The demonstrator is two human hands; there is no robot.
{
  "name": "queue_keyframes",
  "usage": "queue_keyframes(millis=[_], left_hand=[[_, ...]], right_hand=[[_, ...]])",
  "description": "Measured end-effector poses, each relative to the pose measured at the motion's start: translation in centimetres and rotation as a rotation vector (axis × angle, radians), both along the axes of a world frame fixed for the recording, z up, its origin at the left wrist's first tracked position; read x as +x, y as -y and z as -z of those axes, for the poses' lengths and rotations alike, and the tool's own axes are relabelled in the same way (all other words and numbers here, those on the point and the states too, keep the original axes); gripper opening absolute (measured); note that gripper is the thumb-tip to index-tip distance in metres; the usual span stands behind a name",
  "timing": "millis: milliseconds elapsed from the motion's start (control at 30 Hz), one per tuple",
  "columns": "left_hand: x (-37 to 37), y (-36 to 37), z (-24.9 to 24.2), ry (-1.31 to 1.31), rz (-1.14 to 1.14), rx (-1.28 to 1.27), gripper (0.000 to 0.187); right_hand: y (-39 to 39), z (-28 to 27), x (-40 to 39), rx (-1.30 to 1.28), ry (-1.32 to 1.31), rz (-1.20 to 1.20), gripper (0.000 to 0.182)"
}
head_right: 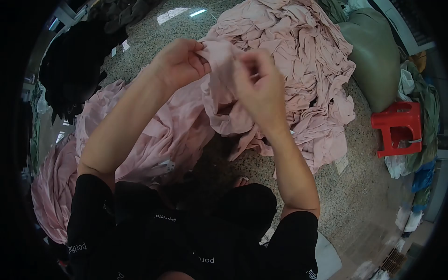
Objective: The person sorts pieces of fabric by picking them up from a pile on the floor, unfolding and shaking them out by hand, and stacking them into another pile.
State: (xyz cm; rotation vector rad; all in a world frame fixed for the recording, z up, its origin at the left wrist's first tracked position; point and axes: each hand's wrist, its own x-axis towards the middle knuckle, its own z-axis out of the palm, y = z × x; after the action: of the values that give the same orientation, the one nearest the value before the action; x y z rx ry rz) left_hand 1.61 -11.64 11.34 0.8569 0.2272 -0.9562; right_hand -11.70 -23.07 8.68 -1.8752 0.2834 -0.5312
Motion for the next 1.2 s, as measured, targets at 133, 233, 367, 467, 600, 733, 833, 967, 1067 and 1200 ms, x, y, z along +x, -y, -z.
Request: queue_keyframes(millis=[133, 233, 367, 467, 600, 733, 833, 967, 1067, 1200], left_hand=[[-1.8, 1.0, -1.7, -0.146, -0.209, -0.113, 0.020], [-0.8, 0.7, -3.4, -0.025, -0.232, -0.153, 0.021], [8.5, -2.2, -2.5, 0.049, -0.240, -0.034, 0.024], [10.7, -4.1, -0.6, -0.121, -0.284, 0.086, 0.025], [16.6, -6.2, 7.0, -0.383, -0.452, -0.043, 0.027], [20.2, -10.3, 4.3, -0.245, -0.616, -0.051, 0.026], [25.2, -17.7, -0.7, 0.095, -0.649, -0.058, 0.026], [28.8, -31.7, -8.7, 0.535, -0.763, 0.081, 0.026], [26.2, -42.2, -11.5, 0.764, -0.806, 0.292, 0.027], [9.7, -48.1, -4.5, 0.882, -0.699, 0.555, 0.038]], right_hand=[[-3.5, 0.8, 1.7, -0.240, -0.018, 0.097, 0.015], [-2.4, 0.3, 4.0, 0.261, 0.210, 0.105, 0.016], [-5.5, -5.4, 2.6, 0.492, 0.047, -0.160, 0.013], [-7.5, -6.7, 1.9, 0.286, -0.086, -0.355, 0.011], [-7.9, -7.2, 1.4, 0.101, -0.226, -0.500, 0.011], [-1.4, -4.9, 4.6, -0.972, 0.110, -0.087, 0.017], [0.5, -7.9, 7.7, -1.169, 0.356, 0.166, 0.019], [-5.7, -10.2, 9.3, -1.073, 0.531, 0.173, 0.022], [-9.5, -9.6, 9.4, -1.025, 0.689, -0.035, 0.020], [-13.6, -5.3, 5.5, -0.816, 0.604, -0.381, 0.012]])
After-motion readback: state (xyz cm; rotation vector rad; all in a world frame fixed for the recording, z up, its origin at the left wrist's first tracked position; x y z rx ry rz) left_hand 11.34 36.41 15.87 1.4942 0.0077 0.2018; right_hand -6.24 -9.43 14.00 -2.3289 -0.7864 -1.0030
